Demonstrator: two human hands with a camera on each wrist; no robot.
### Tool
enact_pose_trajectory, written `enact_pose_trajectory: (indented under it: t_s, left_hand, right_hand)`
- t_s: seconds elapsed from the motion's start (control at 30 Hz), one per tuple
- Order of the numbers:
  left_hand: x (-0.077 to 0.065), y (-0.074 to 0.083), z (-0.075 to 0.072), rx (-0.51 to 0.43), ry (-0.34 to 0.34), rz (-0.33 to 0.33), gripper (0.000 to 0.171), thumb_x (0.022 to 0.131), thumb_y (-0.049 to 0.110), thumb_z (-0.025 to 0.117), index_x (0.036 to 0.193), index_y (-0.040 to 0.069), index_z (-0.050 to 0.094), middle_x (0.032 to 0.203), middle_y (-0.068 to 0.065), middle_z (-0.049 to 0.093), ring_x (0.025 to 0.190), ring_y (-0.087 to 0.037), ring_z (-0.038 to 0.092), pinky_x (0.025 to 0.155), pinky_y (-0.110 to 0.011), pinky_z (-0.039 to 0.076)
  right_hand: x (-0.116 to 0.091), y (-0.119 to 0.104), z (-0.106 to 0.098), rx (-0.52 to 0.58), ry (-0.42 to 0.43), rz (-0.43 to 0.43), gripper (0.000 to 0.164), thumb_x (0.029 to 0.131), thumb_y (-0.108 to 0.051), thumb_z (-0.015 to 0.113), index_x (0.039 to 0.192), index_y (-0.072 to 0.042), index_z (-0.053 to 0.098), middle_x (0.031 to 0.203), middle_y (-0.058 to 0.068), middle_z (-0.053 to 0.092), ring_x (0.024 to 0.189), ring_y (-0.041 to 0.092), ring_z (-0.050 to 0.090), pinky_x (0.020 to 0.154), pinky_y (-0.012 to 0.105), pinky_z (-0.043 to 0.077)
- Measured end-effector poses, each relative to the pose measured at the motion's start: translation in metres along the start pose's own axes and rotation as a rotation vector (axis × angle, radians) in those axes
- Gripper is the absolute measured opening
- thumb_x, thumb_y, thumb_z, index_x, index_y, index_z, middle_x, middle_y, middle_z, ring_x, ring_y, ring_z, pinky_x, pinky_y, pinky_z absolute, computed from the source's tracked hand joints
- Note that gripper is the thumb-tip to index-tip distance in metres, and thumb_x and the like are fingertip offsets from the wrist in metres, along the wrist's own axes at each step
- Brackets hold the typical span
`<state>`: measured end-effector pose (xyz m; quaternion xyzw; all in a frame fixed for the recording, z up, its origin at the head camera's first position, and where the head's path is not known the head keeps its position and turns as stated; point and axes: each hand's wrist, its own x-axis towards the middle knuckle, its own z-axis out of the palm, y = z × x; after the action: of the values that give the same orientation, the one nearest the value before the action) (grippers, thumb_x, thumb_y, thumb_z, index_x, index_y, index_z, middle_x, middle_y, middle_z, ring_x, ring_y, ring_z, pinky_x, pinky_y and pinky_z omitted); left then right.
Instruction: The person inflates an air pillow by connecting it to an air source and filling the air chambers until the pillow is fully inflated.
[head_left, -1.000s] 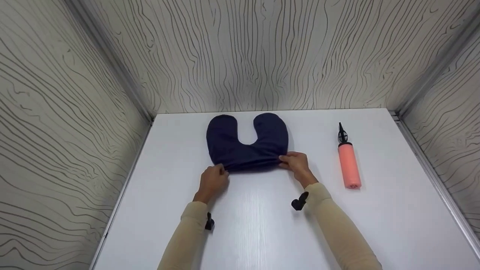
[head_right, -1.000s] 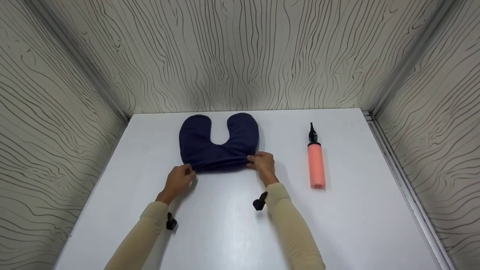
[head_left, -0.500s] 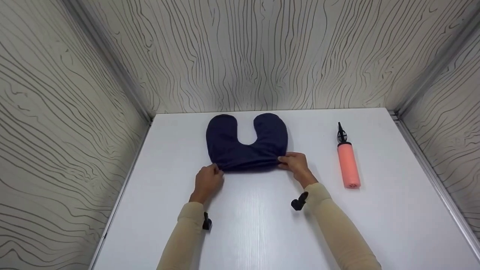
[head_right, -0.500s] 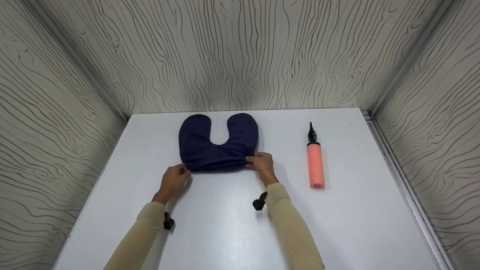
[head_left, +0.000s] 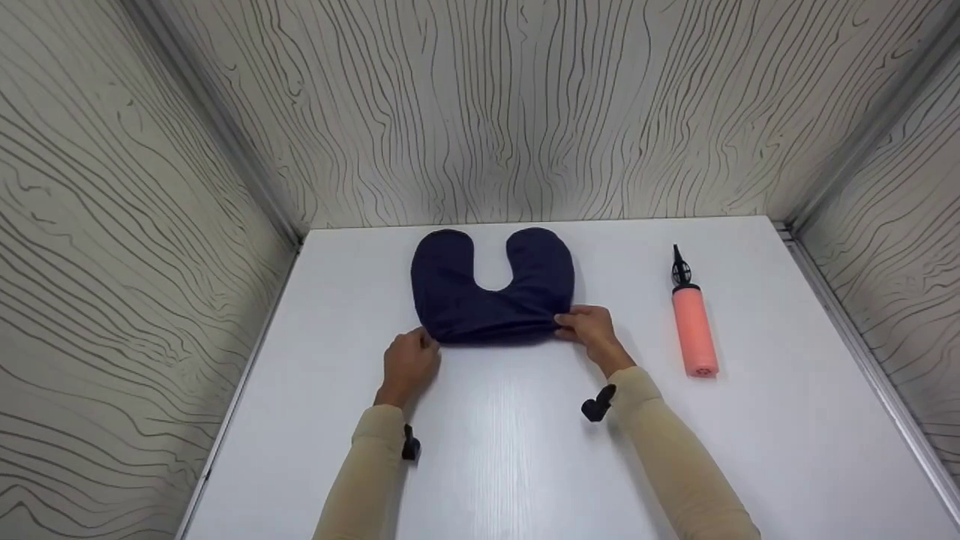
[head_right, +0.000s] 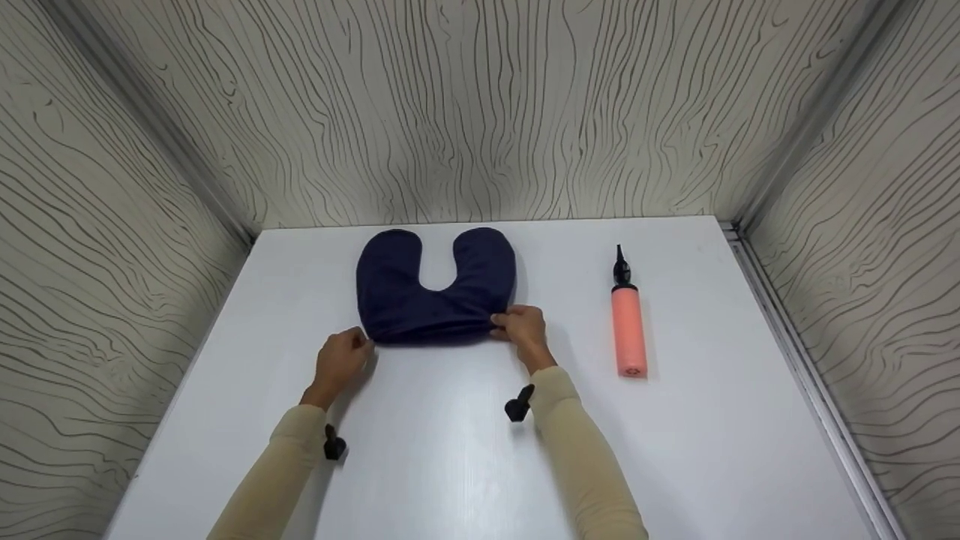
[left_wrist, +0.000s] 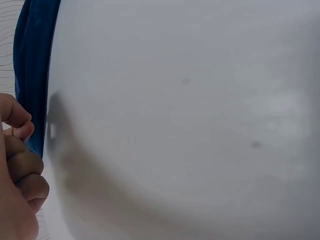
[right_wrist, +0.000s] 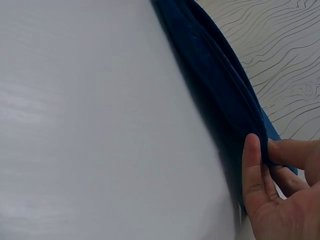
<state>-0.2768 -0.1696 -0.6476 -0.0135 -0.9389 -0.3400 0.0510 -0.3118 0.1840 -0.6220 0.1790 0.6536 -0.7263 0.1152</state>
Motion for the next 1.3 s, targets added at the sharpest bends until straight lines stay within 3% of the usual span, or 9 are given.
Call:
enact_pose_trajectory:
  t_s: [0.2,0.67,0.87,1.1,1.3]
  left_hand:
    - [0.0,0.001,-0.003,0.011,0.032,-0.039,0.028,0.095,0.021,0.063,0.07,0.015,0.052,0.062,0.004,0.045,0.057,-0.017,0.042,0.056,-0.034,0.034]
    - [0.0,0.0,-0.004,0.011,0.041,-0.02,0.031,0.099,0.02,0.06,0.071,0.017,0.048,0.063,0.005,0.042,0.057,-0.015,0.039,0.056,-0.033,0.033]
    - [-0.001,0.001,-0.004,0.008,0.029,-0.029,0.032,0.101,0.023,0.061,0.072,0.016,0.054,0.062,0.004,0.047,0.057,-0.016,0.044,0.057,-0.033,0.037]
    - [-0.003,0.001,-0.003,0.021,0.035,-0.017,0.03,0.1,0.025,0.065,0.071,0.018,0.061,0.06,0.005,0.048,0.056,-0.016,0.043,0.055,-0.034,0.036]
    - [-0.006,0.0,-0.004,0.038,0.004,-0.031,0.025,0.102,0.028,0.065,0.08,0.016,0.067,0.064,0.003,0.056,0.058,-0.015,0.049,0.056,-0.033,0.04]
  right_hand:
    - [0.002,0.001,-0.001,0.0,0.007,-0.02,0.056,0.096,0.003,0.072,0.144,0.019,0.05,0.118,0.018,0.066,0.074,0.011,0.076,0.076,0.025,0.064]
    - [0.001,0.001,-0.001,-0.026,0.015,-0.045,0.043,0.096,0.003,0.072,0.133,0.018,0.057,0.099,0.008,0.067,0.07,0.011,0.075,0.073,0.024,0.064]
    - [0.002,-0.001,-0.004,-0.015,0.016,-0.034,0.055,0.097,0.002,0.073,0.143,0.019,0.051,0.111,0.014,0.068,0.073,0.011,0.077,0.079,0.026,0.064]
    - [0.005,-0.001,-0.01,-0.045,-0.01,-0.04,0.041,0.098,-0.001,0.072,0.133,0.016,0.058,0.095,0.003,0.068,0.072,0.01,0.076,0.077,0.024,0.064]
    - [0.005,-0.003,-0.013,-0.095,-0.058,-0.021,0.047,0.1,-0.006,0.071,0.139,0.015,0.054,0.105,0.006,0.066,0.077,0.009,0.076,0.081,0.025,0.064]
